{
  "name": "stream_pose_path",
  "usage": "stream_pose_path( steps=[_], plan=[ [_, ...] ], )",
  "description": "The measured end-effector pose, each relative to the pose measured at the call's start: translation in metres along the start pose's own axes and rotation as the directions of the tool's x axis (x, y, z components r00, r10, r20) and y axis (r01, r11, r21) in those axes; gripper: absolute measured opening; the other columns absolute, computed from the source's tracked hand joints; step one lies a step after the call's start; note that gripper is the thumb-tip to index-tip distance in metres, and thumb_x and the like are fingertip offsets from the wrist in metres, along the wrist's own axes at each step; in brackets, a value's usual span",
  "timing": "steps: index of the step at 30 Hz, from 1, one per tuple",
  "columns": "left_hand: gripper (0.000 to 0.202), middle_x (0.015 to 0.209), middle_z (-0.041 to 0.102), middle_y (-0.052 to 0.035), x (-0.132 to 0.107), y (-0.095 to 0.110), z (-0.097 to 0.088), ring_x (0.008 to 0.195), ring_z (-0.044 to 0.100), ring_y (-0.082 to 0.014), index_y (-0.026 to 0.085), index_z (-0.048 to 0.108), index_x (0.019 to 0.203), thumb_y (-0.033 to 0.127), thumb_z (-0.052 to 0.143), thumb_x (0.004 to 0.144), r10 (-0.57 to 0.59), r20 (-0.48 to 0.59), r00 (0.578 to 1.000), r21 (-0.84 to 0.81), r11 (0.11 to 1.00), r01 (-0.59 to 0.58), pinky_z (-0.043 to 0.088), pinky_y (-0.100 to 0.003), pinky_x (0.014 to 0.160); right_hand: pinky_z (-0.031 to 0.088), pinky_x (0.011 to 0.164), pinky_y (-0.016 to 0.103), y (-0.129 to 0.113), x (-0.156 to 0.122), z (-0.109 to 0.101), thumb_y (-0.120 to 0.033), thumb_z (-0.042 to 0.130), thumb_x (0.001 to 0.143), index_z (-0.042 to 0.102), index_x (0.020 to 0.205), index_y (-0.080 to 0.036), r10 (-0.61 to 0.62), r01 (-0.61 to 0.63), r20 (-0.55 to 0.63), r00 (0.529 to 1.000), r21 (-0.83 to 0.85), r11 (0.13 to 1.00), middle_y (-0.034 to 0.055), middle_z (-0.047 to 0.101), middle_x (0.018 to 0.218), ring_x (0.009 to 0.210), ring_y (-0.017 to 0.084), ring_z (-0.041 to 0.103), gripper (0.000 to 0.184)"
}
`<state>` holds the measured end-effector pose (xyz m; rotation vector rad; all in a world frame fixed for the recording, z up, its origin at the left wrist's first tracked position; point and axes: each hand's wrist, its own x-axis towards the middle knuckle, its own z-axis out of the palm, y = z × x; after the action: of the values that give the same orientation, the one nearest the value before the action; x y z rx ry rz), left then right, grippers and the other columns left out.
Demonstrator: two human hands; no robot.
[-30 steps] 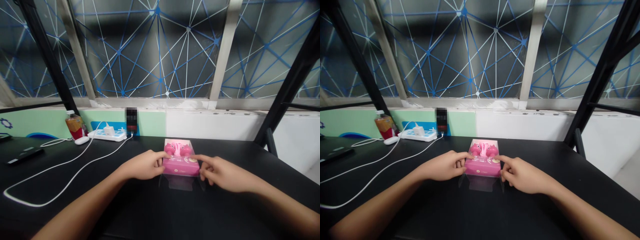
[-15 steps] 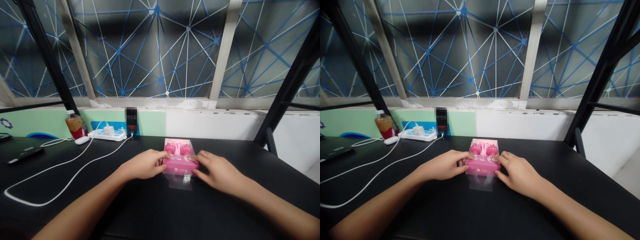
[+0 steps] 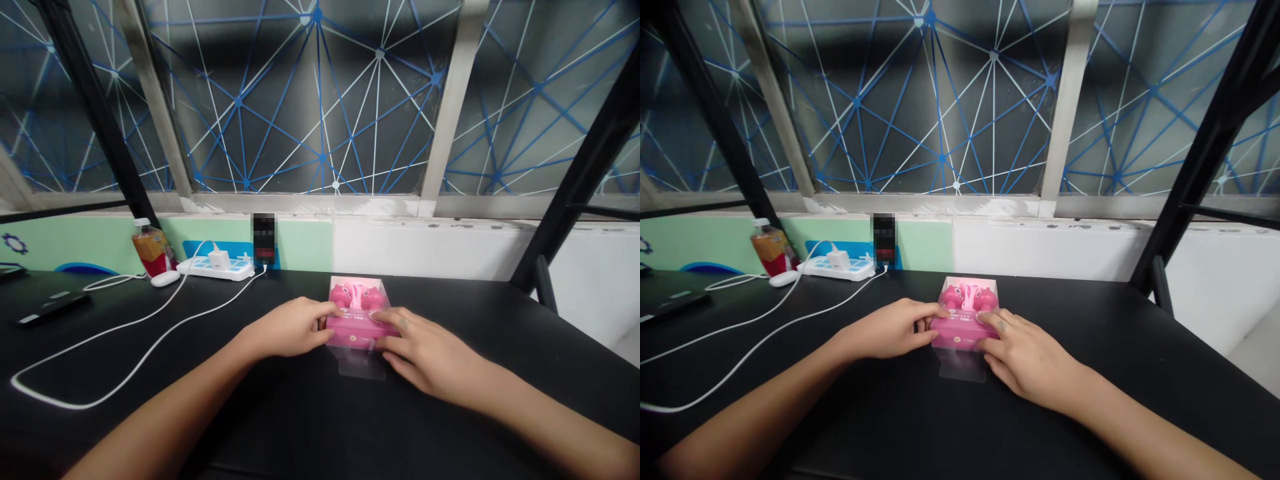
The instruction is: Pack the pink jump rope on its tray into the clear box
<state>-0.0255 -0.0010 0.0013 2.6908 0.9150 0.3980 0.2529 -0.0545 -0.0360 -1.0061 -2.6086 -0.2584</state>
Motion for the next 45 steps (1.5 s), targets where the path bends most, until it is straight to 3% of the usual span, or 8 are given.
stream_pose_path(
  steps=[4,6,13,20,28,35,40,45],
  plan=[
    [0.028,0.074,0.066,0.0005,0.0,0.001,0.001,0.065,0.06,-0.0146,0.022,0.063,0.114,0.021,0.056,0.088,0.004,-0.009,1.0,0.006,1.0,-0.004,0.039,-0.022,0.059,0.043,0.104,0.054,-0.002,-0.001,0.001,-0.043,0.065,0.087,0.066,0.113,-0.022,-0.002,0.002,0.028,1.0,0.012,1.0,0.0154,0.052,0.137,0.125,0.033,0.049,0.034],
    [0.028,0.075,0.066,0.0003,0.0,0.001,0.002,0.065,0.06,-0.0147,0.022,0.063,0.115,0.021,0.056,0.088,0.004,-0.01,1.0,0.007,1.0,-0.004,0.04,-0.022,0.06,0.042,0.104,0.055,-0.002,-0.001,0.001,-0.046,0.067,0.085,0.066,0.113,-0.021,-0.006,0.006,0.048,0.999,0.003,1.0,0.0166,0.051,0.138,0.126,0.035,0.048,0.039],
    [0.026,0.073,0.066,0.0003,-0.001,0.001,0.0,0.063,0.059,-0.0145,0.022,0.064,0.112,0.021,0.055,0.088,-0.003,0.0,1.0,-0.01,1.0,0.003,0.038,-0.022,0.058,0.051,0.092,0.049,-0.006,0.003,-0.004,-0.033,0.061,0.088,0.065,0.096,-0.019,-0.01,0.011,-0.028,1.0,0.055,0.998,0.0149,0.058,0.128,0.117,0.032,0.054,0.016],
    [0.024,0.07,0.065,0.002,-0.001,0.008,-0.002,0.061,0.059,-0.0127,0.021,0.064,0.11,0.024,0.059,0.087,0.003,0.06,0.998,-0.097,0.995,0.002,0.038,-0.022,0.057,0.054,0.072,0.037,0.0,0.002,-0.006,-0.02,0.046,0.094,0.057,0.096,-0.019,0.08,-0.07,-0.068,0.994,0.146,0.987,0.0079,0.063,0.093,0.088,0.022,0.059,0.011],
    [0.024,0.073,0.068,0.0012,0.002,0.017,0.002,0.065,0.063,-0.016,0.023,0.065,0.105,0.035,0.066,0.084,-0.032,0.013,0.999,0.041,0.999,0.031,0.039,-0.023,0.06,0.054,0.086,0.046,0.004,0.0,0.005,-0.021,0.052,0.092,0.058,0.117,-0.022,0.13,-0.104,-0.143,0.981,0.174,0.979,0.0118,0.058,0.121,0.109,0.027,0.056,0.026],
    [0.017,0.075,0.07,-0.0008,0.003,0.021,0.008,0.066,0.065,-0.0184,0.023,0.066,0.097,0.037,0.059,0.09,0.016,-0.047,0.999,0.286,0.958,-0.002,0.035,-0.025,0.057,0.054,0.084,0.044,0.008,0.002,-0.001,-0.019,0.05,0.093,0.064,0.104,-0.024,0.065,-0.031,-0.146,0.987,0.226,0.974,0.0081,0.064,0.107,0.103,0.024,0.058,0.018],
    [0.016,0.069,0.065,0.0004,0.002,0.019,0.008,0.06,0.06,-0.0151,0.021,0.066,0.089,0.036,0.059,0.09,0.069,-0.055,0.996,0.299,0.953,-0.049,0.032,-0.025,0.054,0.055,0.082,0.04,0.008,0.004,-0.004,-0.019,0.049,0.094,0.066,0.1,-0.024,0.029,0.003,-0.143,0.989,0.214,0.977,0.0065,0.066,0.103,0.099,0.023,0.06,0.019],
    [0.017,0.072,0.066,-0.0005,0.002,0.019,0.007,0.061,0.059,-0.0145,0.021,0.068,0.095,0.034,0.057,0.091,0.065,-0.037,0.997,0.261,0.964,-0.053,0.034,-0.024,0.056,0.054,0.083,0.041,0.007,0.004,-0.005,-0.02,0.048,0.095,0.066,0.101,-0.023,0.026,0.002,-0.134,0.991,0.209,0.978,0.0069,0.066,0.104,0.099,0.023,0.059,0.02]
  ],
)
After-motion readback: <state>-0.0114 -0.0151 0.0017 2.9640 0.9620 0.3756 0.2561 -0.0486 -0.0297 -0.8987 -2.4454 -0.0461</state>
